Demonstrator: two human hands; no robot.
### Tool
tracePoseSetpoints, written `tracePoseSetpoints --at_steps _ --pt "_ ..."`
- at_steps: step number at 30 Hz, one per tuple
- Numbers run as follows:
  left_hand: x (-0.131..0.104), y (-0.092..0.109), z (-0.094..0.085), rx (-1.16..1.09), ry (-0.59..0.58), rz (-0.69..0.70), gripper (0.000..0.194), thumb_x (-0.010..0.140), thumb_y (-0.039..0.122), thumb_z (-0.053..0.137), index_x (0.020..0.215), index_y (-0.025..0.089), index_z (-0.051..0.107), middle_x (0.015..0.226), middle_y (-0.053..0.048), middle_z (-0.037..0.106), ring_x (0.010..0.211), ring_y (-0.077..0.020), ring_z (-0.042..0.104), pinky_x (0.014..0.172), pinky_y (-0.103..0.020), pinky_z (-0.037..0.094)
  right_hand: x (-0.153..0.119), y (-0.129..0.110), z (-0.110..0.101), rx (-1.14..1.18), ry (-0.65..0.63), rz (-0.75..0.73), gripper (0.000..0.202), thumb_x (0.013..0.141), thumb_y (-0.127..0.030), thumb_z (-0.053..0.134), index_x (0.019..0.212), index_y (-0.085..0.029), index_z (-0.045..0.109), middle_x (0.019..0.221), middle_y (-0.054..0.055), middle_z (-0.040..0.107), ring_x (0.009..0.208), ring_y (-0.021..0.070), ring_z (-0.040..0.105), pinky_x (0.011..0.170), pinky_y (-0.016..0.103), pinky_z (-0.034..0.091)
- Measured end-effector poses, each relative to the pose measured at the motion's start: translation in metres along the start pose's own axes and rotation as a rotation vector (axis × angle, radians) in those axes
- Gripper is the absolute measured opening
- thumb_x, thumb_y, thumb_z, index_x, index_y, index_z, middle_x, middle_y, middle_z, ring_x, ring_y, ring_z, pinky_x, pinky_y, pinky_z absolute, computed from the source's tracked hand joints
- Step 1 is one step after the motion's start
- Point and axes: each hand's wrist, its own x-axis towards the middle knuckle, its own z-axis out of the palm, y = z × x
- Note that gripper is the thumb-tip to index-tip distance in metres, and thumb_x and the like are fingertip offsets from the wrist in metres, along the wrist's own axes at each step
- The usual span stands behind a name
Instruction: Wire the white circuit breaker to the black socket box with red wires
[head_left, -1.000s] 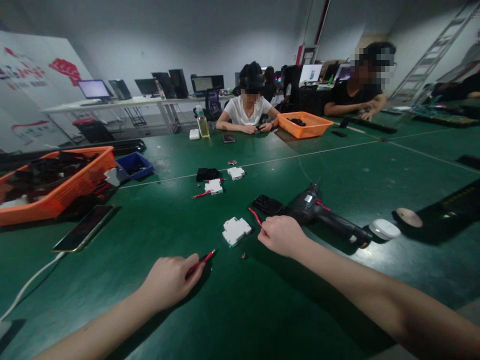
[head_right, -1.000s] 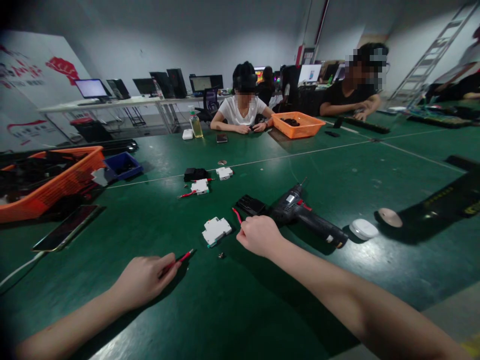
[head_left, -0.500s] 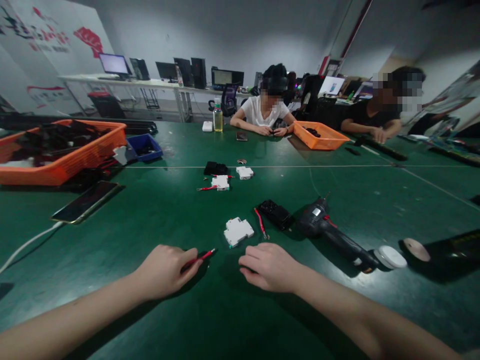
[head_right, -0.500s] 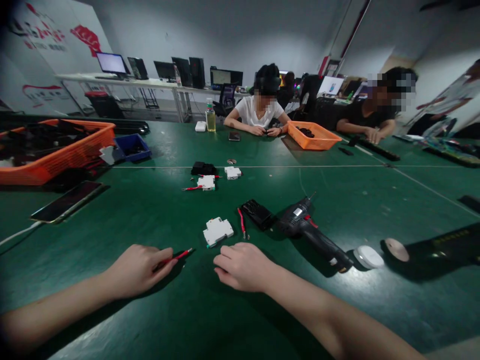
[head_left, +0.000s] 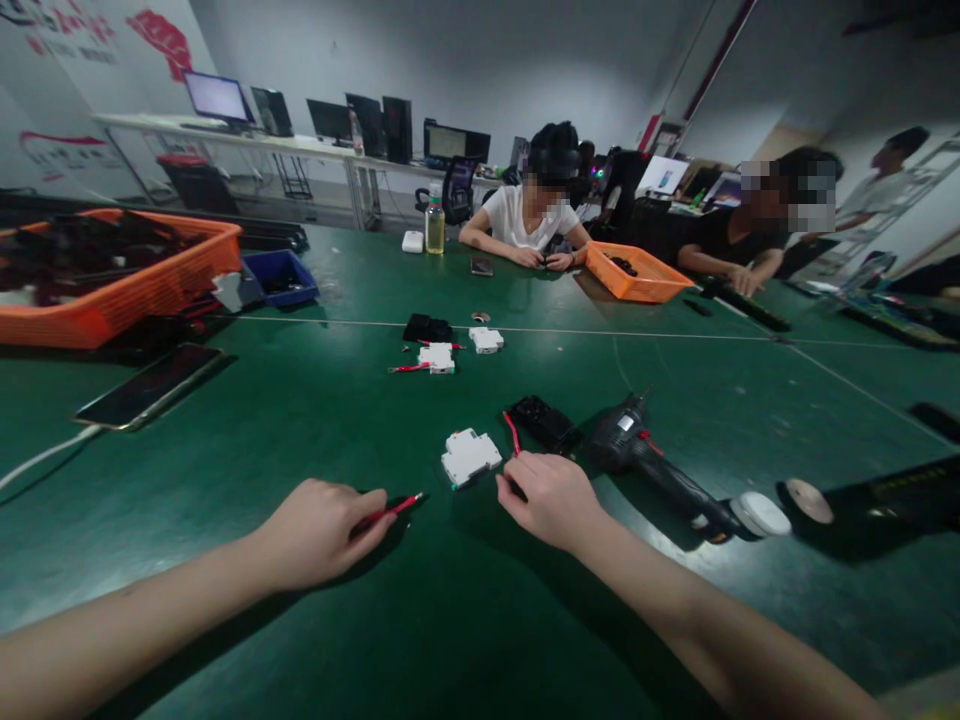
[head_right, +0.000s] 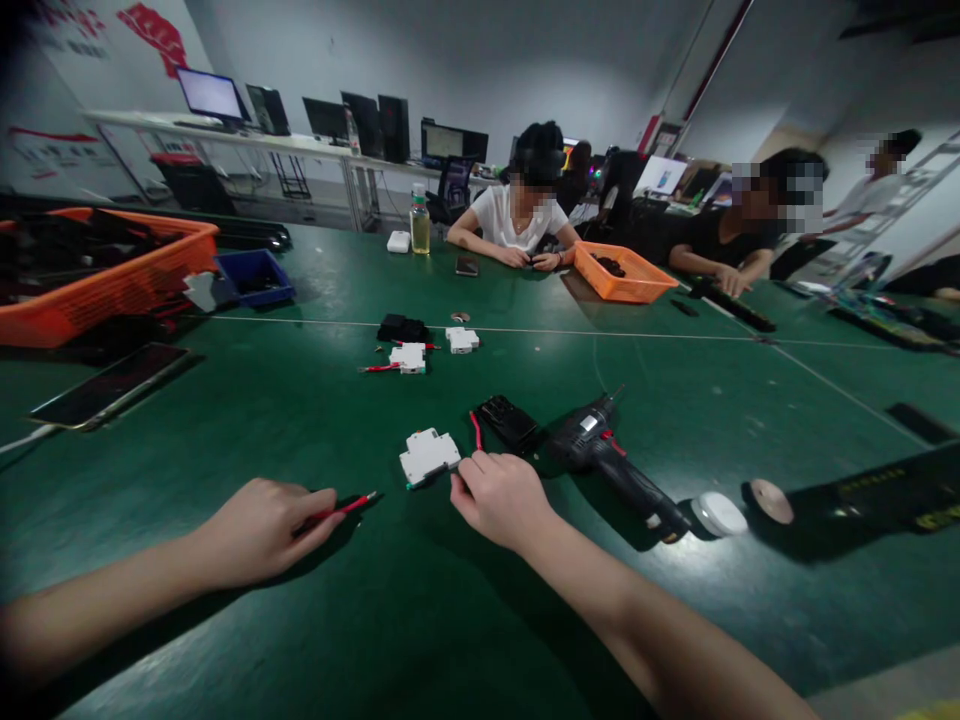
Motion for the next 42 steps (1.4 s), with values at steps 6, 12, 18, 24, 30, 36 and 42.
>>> tracePoseSetpoints --at_steps 6,12,18,24,30,36,42 --pt "-0.001 -0.001 0.0 -0.01 0.003 0.012 0.032 0.101 0.04 0.035 0.087 0.023 0.059 0.063 0.002 0.062 0.052 -0.013 0.055 0.052 -0.027 0.025 0.003 0.011 -0.006 -0.09 -0.08 0.061 0.036 0.097 -0.036 0.05 0.071 -0.016 0.065 0.065 0.004 0.065 0.057 0.0145 0.057 0.056 0.029 0.031" --pt "-0.001 -0.002 0.001 -0.02 0.029 0.027 0.032 0.101 0.04 0.037 0.086 0.022 0.059 0.062 0.002 0.061 0.052 -0.0124 0.055 0.051 -0.028 0.026 0.002 0.012 -0.007 -0.102 -0.026 0.142 0.033 0.097 -0.031 0.047 0.075 -0.016 0.066 0.068 0.004 0.066 0.059 0.0153 0.059 0.056 0.028 0.032" --pt "0.0 -0.001 -0.001 -0.021 0.023 0.034 0.032 0.101 0.039 0.036 0.086 0.022 0.059 0.062 0.002 0.061 0.052 -0.0127 0.055 0.051 -0.028 0.026 0.0 0.004 -0.003 -0.088 -0.067 0.177 0.03 0.098 -0.031 0.045 0.088 -0.014 0.068 0.075 0.006 0.069 0.062 0.0166 0.063 0.056 0.028 0.035" --pt "-0.001 -0.001 -0.002 -0.013 0.0 0.025 0.033 0.101 0.039 0.035 0.087 0.022 0.059 0.063 0.001 0.061 0.054 -0.013 0.056 0.052 -0.028 0.026 0.0 0.005 0.001 -0.044 -0.041 0.207 0.03 0.097 -0.032 0.047 0.111 -0.012 0.065 0.093 0.009 0.071 0.071 0.0188 0.067 0.06 0.029 0.043" --pt "-0.001 0.0 -0.001 0.021 -0.002 0.023 0.034 0.102 0.04 0.033 0.086 0.022 0.058 0.063 0.001 0.061 0.054 -0.014 0.057 0.052 -0.028 0.025 0.0 -0.002 0.001 0.058 -0.197 0.046 0.043 0.099 -0.034 0.046 0.134 -0.01 0.052 0.1 0.011 0.073 0.079 0.0209 0.07 0.065 0.03 0.048" --pt "0.0 0.0 -0.003 0.013 0.011 0.035 0.033 0.101 0.037 0.034 0.084 0.021 0.057 0.061 0.001 0.061 0.053 -0.0133 0.056 0.051 -0.028 0.025 0.001 -0.007 -0.003 0.106 -0.199 0.142 0.038 0.099 -0.042 0.045 0.116 -0.012 0.061 0.094 0.01 0.073 0.072 0.0205 0.068 0.059 0.03 0.045" --pt "-0.002 0.0 -0.004 -0.009 0.035 0.053 0.034 0.101 0.037 0.035 0.083 0.02 0.058 0.06 0.001 0.06 0.052 -0.0125 0.055 0.051 -0.027 0.026 0.004 -0.005 0.001 0.137 -0.284 0.172 0.061 0.101 -0.048 0.04 0.147 -0.009 0.036 0.097 0.011 0.072 0.074 0.0212 0.069 0.057 0.03 0.044"
